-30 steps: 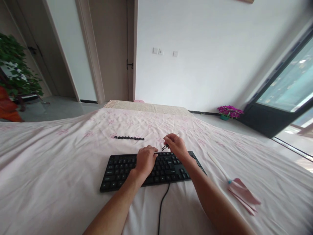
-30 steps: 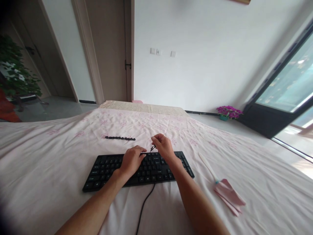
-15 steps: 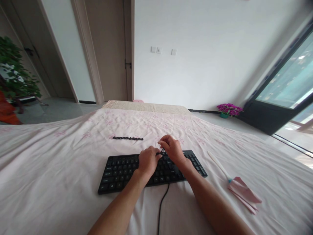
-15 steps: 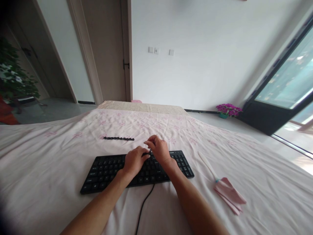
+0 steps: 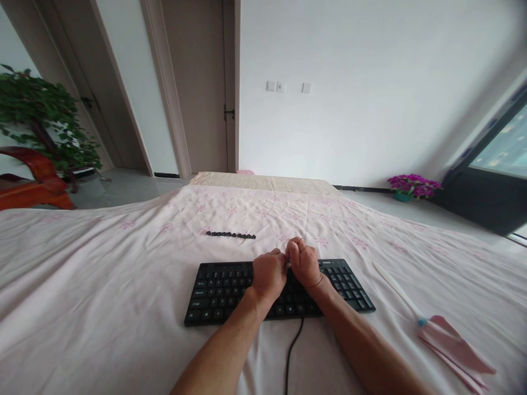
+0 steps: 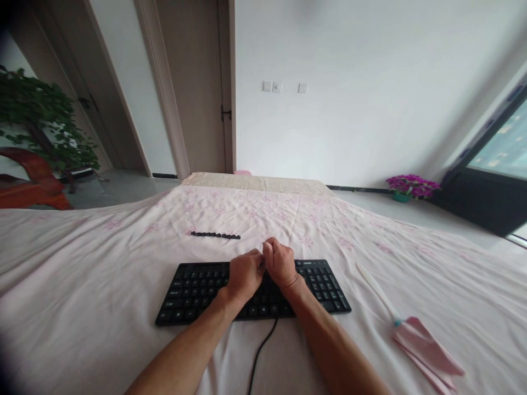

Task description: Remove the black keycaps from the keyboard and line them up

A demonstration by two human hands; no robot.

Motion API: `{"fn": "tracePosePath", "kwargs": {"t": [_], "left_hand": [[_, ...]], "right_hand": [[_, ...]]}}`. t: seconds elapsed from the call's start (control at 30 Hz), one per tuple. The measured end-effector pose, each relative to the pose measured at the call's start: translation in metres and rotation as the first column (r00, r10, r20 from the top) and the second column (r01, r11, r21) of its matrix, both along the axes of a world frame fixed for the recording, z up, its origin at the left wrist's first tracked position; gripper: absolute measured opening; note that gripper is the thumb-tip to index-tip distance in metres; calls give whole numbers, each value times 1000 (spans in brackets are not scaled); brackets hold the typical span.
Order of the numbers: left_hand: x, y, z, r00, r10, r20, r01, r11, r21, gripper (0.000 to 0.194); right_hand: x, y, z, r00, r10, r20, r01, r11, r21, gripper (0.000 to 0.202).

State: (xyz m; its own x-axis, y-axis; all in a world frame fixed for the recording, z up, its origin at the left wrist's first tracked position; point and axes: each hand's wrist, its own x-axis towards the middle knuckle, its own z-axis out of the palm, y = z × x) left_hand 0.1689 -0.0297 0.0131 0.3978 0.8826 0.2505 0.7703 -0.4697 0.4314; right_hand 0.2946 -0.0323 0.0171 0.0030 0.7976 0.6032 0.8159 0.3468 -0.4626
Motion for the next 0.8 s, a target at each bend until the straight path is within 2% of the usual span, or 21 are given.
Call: {"fn": "tracePosePath", "kwargs": {"t": [0.13,0.27,0.43,0.5,0.63,0.73,0.8], "left_hand": [[-1,-3,-2,999,-17,30,16,999,39,30],[0,-4,-1,1000,-11,27,11,1000,12,31],[1,-2,-3,996,-51,79,51,999,1,14],[2,0,-6,988,-68,136,68,998,-1,19],[2,4,-13,960,-17,279,30,999,-44,30],[0,4,-15,910,28,414,-8,999,-50,30],[-2,4,-15,861,36,508,-15,999,-45,32]], "right_hand": [[3,-2,-4,999,-4,37,2,998,62,36],[6,0,-8,998,-19,52,15,997,77,37],[8,-2,-9,993,-34,-114,39,998,42,37],[9,-5,-4,990,-34,-138,41,998,48,38],[10,-7,23,1000,-21,-4,21,999,40,37],[13,-5,43,997,-14,77,23,994,-108,33],[17,-1,47,995,-10,103,33,973,-229,31]]}}
